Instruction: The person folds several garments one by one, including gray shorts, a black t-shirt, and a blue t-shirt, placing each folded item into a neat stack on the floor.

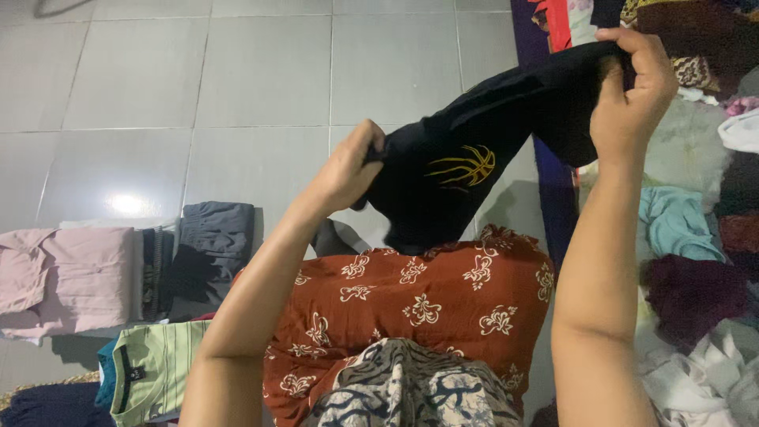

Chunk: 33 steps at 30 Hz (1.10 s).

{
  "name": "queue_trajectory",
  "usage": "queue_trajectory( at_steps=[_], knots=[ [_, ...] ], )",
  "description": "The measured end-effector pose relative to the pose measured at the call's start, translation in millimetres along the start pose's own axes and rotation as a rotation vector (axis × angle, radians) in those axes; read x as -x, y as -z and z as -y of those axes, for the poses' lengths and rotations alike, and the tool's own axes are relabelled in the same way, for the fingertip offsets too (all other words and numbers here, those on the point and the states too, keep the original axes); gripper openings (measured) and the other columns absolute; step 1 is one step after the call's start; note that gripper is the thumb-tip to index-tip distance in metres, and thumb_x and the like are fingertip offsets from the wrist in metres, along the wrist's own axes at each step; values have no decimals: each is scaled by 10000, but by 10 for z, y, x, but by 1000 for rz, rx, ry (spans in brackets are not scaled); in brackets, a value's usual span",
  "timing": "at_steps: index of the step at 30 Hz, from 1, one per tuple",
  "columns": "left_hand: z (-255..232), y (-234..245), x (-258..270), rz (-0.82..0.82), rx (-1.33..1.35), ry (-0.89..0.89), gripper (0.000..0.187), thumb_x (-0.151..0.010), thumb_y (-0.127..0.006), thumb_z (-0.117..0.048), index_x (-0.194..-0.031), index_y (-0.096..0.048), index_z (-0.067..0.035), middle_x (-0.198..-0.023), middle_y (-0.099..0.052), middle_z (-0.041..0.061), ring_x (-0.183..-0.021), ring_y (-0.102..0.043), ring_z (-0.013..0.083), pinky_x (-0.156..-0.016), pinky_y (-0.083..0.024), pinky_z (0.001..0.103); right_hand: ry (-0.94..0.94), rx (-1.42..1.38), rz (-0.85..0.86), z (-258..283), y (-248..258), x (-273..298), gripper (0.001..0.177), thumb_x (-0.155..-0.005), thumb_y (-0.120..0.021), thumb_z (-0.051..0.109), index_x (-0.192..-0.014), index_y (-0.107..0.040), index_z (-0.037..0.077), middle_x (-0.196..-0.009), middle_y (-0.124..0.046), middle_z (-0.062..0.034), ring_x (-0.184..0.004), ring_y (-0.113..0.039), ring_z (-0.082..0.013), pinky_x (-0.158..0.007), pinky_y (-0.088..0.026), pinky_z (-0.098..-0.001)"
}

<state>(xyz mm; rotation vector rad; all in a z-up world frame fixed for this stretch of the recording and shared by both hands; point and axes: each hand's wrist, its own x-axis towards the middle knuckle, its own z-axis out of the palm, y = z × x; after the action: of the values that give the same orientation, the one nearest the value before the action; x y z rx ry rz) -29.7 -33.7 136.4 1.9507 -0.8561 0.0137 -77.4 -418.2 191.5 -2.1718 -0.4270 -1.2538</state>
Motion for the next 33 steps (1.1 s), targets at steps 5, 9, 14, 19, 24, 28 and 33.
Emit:
queue_trajectory(
  at_steps=[5, 9, 14, 19, 24, 28, 33],
  knots=[
    [-353, 200, 11, -157, 104, -25, 250, -980, -610, -93, -1206, -505, -65, -976, -633, 139, -907, -624, 281, -843, -508, 355, -58, -76, -5, 24, 8, 83, 265, -1003, -568, -190, -1203, -675, -51, -1160, -668, -130, -1125, -643, -244, -1039, -492, -343],
    [-521, 188, 2, -219, 160, 73, 211, -1041, -588, -166, -1218, -688, -107, -951, -708, 78, -845, -691, 204, -767, -549, 307, -23, -128, -23, 57, -38, 121, 216, -1007, -559, -198, -1162, -656, -82, -1200, -676, -150, -1169, -640, -264, -1081, -484, -363],
    [-481, 225, 62, -208, -114, -122, 188, -947, -756, -177, -1072, -764, -38, -932, -716, 98, -798, -698, 235, -706, -565, 348, -49, -93, -16, 75, -65, 146, 275, -993, -551, -207, -1199, -672, -72, -1190, -696, -154, -1156, -657, -265, -1066, -491, -371],
    [-236, 194, 74, -255, -375, -222, 101, -1021, -705, -112, -1007, -688, -14, -941, -715, 122, -864, -713, 315, -744, -559, 414, 23, -69, 36, 83, -63, 161, 320, -953, -520, -231, -1191, -673, -82, -1241, -699, -166, -1201, -664, -283, -1119, -497, -383],
    [-16, 241, 15, -435, -311, -184, 53, -1042, -555, 6, -1073, -598, 0, -1040, -702, 166, -959, -701, 374, -805, -578, 446, 5, -43, 171, 110, -54, 189, 363, -944, -515, -239, -1213, -691, -69, -1183, -690, -193, -1154, -673, -303, -1035, -511, -390],
    [41, 297, -59, -317, -188, 78, 78, -1139, -555, -52, -1099, -592, 3, -955, -685, 174, -858, -680, 370, -780, -556, 459, -248, 81, 429, -134, -162, 286, 272, -979, -616, -111, -1177, -744, 26, -1130, -710, -143, -960, -694, -244, -810, -538, -369],
    [311, 544, -357, -226, -667, -434, 209, -863, -659, 25, -1065, -667, -27, -993, -676, 206, -910, -677, 395, -755, -557, 446, -150, 136, 485, -732, -476, 237, 231, -934, -670, -15, -1146, -759, 14, -1015, -718, -165, -916, -709, -260, -869, -562, -387]
  ],
)
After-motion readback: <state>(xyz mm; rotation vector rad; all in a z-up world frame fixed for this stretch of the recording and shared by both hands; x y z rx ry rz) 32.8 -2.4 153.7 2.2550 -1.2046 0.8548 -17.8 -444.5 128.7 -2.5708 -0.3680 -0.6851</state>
